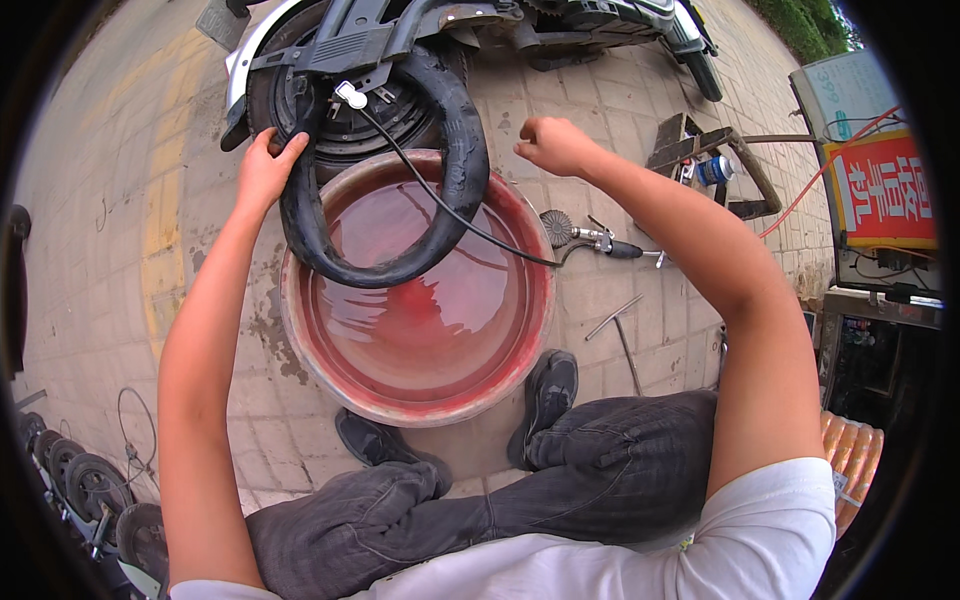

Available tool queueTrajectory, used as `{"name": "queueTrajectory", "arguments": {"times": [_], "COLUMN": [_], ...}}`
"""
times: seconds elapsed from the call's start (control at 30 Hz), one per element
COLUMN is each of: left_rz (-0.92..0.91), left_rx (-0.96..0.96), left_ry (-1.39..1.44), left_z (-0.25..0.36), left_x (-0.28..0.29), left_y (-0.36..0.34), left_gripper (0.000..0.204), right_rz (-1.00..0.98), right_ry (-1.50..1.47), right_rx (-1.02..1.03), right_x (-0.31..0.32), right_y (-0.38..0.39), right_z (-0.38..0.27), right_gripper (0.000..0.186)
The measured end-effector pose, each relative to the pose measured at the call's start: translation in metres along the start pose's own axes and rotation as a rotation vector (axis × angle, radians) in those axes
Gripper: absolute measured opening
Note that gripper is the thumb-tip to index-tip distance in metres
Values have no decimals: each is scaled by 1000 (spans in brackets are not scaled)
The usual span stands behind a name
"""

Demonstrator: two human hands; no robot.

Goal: The person removes a tire from a scooter, inflates it with a hand pump, and submerges it in a basin of water to check for air leaks. The person manipulates the tire and pump throughout the process.

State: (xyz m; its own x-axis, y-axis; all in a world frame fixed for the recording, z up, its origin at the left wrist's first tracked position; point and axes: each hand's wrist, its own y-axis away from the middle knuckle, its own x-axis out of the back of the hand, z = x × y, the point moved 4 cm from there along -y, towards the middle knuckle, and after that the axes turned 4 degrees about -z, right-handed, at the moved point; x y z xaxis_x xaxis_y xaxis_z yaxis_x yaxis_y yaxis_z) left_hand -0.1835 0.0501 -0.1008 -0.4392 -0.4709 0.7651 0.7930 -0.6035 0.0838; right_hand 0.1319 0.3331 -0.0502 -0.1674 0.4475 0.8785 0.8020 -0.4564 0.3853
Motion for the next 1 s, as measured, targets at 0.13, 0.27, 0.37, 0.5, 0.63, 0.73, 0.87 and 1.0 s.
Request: {"name": "queueTrajectory", "arguments": {"times": [0.13,0.27,0.37,0.5,0.63,0.73,0.87,1.0], "left_rz": [4,92,28,56,70,147,12,46], "left_rx": [36,-139,-72,-37,38,-37,101,131], "left_ry": [-64,-11,41,56,24,-130,133,183], "left_z": [7,13,11,16,13,11,10,3], "left_x": [-13,-21,-25,-24,-23,-22,-26,-22], "left_y": [12,42,56,56,52,66,77,79], "left_gripper": [59,41,37,39,51,70,68,65], "right_rz": [-297,-258,-262,-204,-238,-210,-181,-174], "right_ry": [282,342,399,431,424,431,399,399], "right_rx": [-109,-135,-119,-114,-86,35,83,83], "right_x": [-70,-114,-127,-135,-139,-143,-147,-146], "right_y": [74,107,109,92,85,88,91,90], "right_z": [117,132,135,142,153,156,159,155], "right_gripper": [64,86,87,79,59,46,40,39]}}
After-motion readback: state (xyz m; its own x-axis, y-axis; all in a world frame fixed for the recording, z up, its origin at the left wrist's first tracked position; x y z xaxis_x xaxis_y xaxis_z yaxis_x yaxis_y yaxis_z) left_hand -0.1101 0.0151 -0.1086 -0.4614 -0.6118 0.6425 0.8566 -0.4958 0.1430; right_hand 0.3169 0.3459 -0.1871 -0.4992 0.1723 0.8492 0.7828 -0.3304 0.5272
